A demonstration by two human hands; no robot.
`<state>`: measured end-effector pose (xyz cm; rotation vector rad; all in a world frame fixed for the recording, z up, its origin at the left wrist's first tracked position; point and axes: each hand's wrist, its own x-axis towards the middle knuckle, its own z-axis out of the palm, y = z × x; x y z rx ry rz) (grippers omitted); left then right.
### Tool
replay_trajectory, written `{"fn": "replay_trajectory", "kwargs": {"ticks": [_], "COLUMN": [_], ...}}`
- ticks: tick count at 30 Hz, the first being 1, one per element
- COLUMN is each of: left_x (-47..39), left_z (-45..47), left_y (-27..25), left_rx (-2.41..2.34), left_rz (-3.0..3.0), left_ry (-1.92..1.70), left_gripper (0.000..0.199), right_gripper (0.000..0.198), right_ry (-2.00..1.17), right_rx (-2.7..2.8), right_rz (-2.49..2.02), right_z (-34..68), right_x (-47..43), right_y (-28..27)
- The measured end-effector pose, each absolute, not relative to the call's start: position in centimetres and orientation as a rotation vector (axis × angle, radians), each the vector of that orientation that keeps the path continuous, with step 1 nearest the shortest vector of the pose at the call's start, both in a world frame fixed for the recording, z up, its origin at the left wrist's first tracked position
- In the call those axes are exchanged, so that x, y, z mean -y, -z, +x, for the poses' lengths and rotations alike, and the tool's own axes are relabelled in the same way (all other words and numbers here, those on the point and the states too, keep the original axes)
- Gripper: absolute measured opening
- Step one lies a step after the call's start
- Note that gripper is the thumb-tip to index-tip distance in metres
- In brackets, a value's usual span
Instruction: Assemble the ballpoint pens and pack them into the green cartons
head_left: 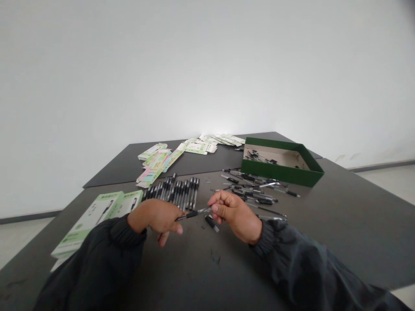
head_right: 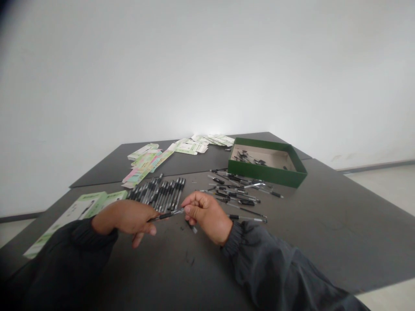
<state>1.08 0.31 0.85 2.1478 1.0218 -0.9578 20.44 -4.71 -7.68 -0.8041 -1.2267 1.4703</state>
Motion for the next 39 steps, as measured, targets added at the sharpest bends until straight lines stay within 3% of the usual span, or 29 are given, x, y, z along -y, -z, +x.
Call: {"fn": "replay_trajectory", "kwargs": {"ticks": [11, 21, 39], "left_x": [-0.48, -0.19, -0.15], "left_z": [0.78, 1.10, 0.94], "left_y": [-0.30, -0.42, -0.27], "left_rx": [-1.036, -0.999, -1.022], "left_rz": [2.140, 2.128, 2.113], "left_ry": [0.936, 0.973, 0.889], "left_gripper": [0.035, 0.034, 0.029], "right_gripper": [0.025, 0.028, 0.022], "right_ry": [-1.554, -1.929, -1.949], "right_rx": [1.221, 0.923, 0.808], "right_rz": [-0.766, -0.698, -0.607], "right_z": [20.56, 20.97, 20.66], "right_x": [4.98, 4.99, 5.56], "right_y": [7.18, 7.31, 7.09]}}
